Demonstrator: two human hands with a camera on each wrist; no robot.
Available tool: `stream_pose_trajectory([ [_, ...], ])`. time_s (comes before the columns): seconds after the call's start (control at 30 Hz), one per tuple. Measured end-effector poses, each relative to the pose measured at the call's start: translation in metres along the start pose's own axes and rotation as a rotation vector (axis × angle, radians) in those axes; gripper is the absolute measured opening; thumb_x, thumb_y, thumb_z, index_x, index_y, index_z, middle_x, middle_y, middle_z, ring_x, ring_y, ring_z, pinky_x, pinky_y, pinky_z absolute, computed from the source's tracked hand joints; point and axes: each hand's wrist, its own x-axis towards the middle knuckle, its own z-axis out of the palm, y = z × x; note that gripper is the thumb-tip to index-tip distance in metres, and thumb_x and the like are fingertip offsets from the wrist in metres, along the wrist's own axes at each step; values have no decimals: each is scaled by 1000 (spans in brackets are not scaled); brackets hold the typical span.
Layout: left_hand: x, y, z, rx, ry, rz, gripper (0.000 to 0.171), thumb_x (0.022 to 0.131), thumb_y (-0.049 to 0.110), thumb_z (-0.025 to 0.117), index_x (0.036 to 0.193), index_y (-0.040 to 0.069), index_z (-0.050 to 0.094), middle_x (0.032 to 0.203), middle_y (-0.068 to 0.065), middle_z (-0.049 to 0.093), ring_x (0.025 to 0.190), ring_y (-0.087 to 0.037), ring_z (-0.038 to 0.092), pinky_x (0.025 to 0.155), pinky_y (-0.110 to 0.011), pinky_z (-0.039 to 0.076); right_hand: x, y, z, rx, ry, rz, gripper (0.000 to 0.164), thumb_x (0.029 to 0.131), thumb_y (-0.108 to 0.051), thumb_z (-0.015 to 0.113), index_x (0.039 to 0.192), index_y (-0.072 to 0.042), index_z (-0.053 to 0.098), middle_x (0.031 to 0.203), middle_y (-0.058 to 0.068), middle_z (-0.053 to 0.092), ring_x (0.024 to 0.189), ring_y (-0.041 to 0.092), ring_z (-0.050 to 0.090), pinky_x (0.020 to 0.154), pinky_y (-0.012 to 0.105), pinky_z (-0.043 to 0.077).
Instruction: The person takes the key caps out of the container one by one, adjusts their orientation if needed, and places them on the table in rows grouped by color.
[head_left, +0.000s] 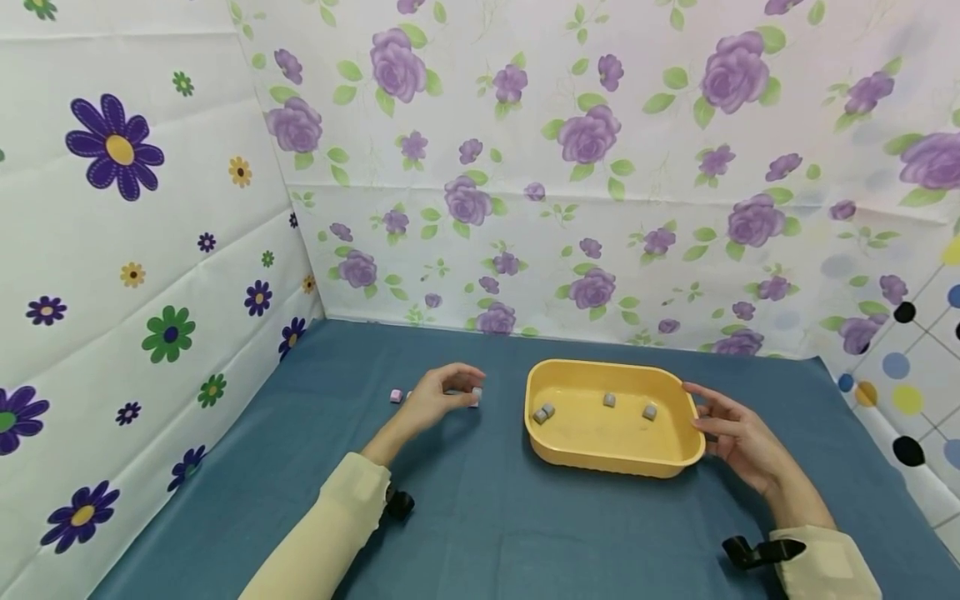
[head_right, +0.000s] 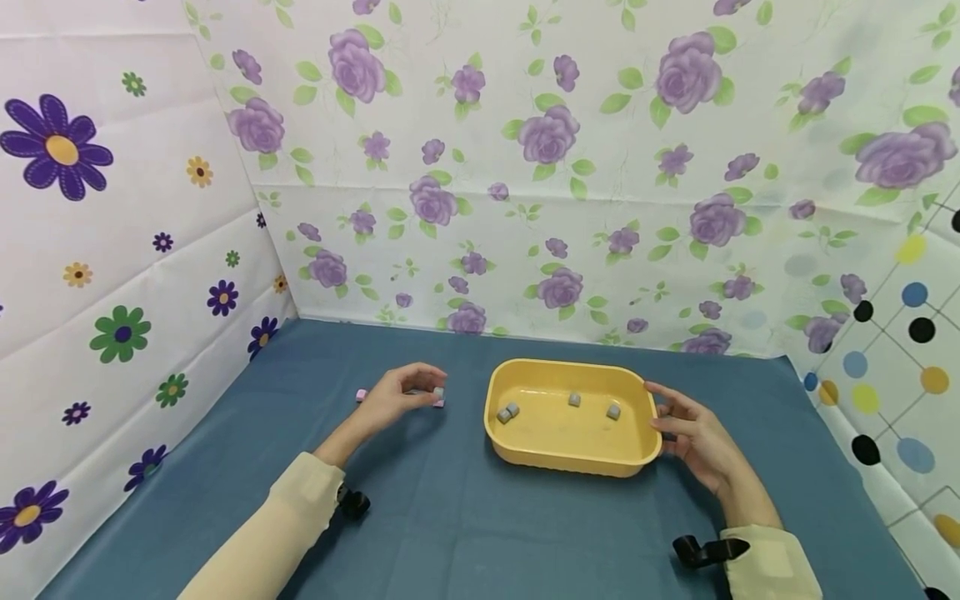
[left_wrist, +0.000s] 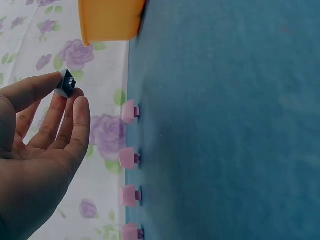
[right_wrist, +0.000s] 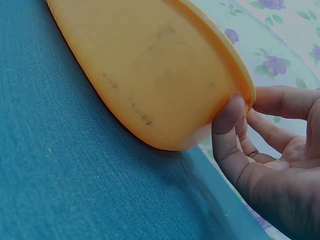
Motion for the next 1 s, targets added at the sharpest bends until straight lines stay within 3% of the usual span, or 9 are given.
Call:
stream_pose_trajectory([
  [0.13, -3, -6, -2, 10, -14, -26, 32, 94, 1, 63, 126, 2, 62, 122, -22, 62, 110, -38, 60, 86, -39, 54, 0, 0, 0, 6, -2, -3, 63, 101, -1, 50, 156, -6, 22, 113, 8, 53, 97, 20, 65, 77, 42, 58],
  [0.37, 1, -41, -4, 46, -18, -40, 34, 93, 8, 68, 127, 5, 63, 121, -16, 64, 107, -30, 63, 86, -40, 54, 0, 0, 0, 6, -10, -2, 63, 101, -1, 50, 157, -7, 21, 115, 9, 53, 98, 20, 65, 77, 42, 58],
  [0.8, 0, -46, -4, 180, -66, -47, 28, 92, 2, 67, 120, 4, 66, 105, -9, 67, 97, -26, 66, 80, -34, 55, 1, 0, -1, 8, -3, -5, 62, 101, -1, 50, 156, -6, 22, 110, 7, 53, 94, 18, 64, 75, 41, 58],
  [1.0, 1, -47, -4, 197, -75, -34, 28, 91, -1, 67, 119, 2, 66, 100, -11, 67, 90, -26, 64, 74, -31, 54, 1, 0, 0, -3, 3, 1, 63, 101, -1, 51, 156, -6, 22, 110, 7, 54, 95, 19, 65, 76, 41, 58],
])
